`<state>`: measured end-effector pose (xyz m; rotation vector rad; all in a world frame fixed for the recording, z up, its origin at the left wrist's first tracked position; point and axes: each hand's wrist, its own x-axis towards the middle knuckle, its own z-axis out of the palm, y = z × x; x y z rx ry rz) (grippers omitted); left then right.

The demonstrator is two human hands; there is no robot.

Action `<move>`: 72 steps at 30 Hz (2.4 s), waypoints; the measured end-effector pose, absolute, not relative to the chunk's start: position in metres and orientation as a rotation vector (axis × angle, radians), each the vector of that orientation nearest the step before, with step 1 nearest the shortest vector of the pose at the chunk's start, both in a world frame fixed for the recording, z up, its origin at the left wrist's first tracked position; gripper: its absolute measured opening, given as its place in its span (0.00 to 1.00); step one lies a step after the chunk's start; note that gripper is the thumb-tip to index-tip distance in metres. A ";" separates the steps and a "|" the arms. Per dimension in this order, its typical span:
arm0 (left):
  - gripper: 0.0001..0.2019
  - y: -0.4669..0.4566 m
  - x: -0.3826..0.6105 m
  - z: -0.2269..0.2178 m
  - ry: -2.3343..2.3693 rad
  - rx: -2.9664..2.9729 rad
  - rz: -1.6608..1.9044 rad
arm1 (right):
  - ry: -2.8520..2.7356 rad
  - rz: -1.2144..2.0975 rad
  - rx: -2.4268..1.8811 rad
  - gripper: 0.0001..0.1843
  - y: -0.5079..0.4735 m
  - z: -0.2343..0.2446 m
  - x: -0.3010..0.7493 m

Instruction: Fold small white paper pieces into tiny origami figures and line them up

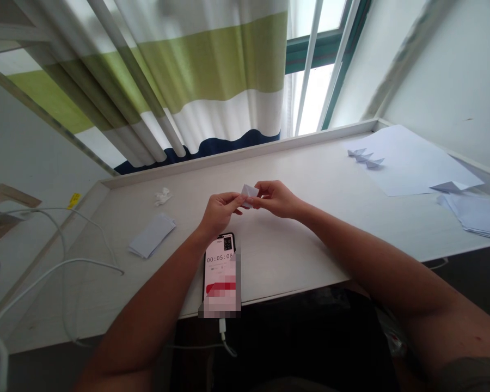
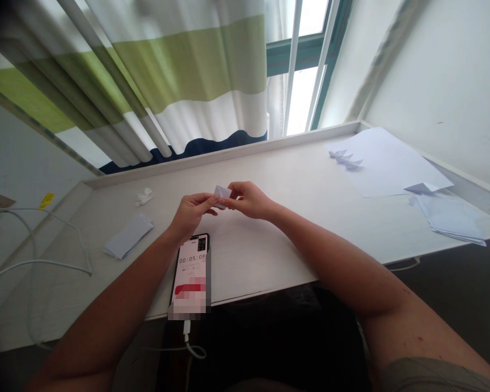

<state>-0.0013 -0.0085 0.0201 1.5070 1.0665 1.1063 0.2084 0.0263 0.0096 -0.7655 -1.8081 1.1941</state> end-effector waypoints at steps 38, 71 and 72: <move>0.11 -0.008 0.003 0.019 1.038 1.650 1.403 | -1.905 0.591 -0.842 0.17 0.020 0.008 0.207; 0.20 -0.012 0.003 0.017 1.033 1.532 1.239 | -1.665 1.092 -0.850 0.26 0.023 0.013 0.202; 0.19 -0.012 0.003 0.016 1.038 1.544 1.246 | -1.667 1.090 -0.853 0.26 0.023 0.013 0.202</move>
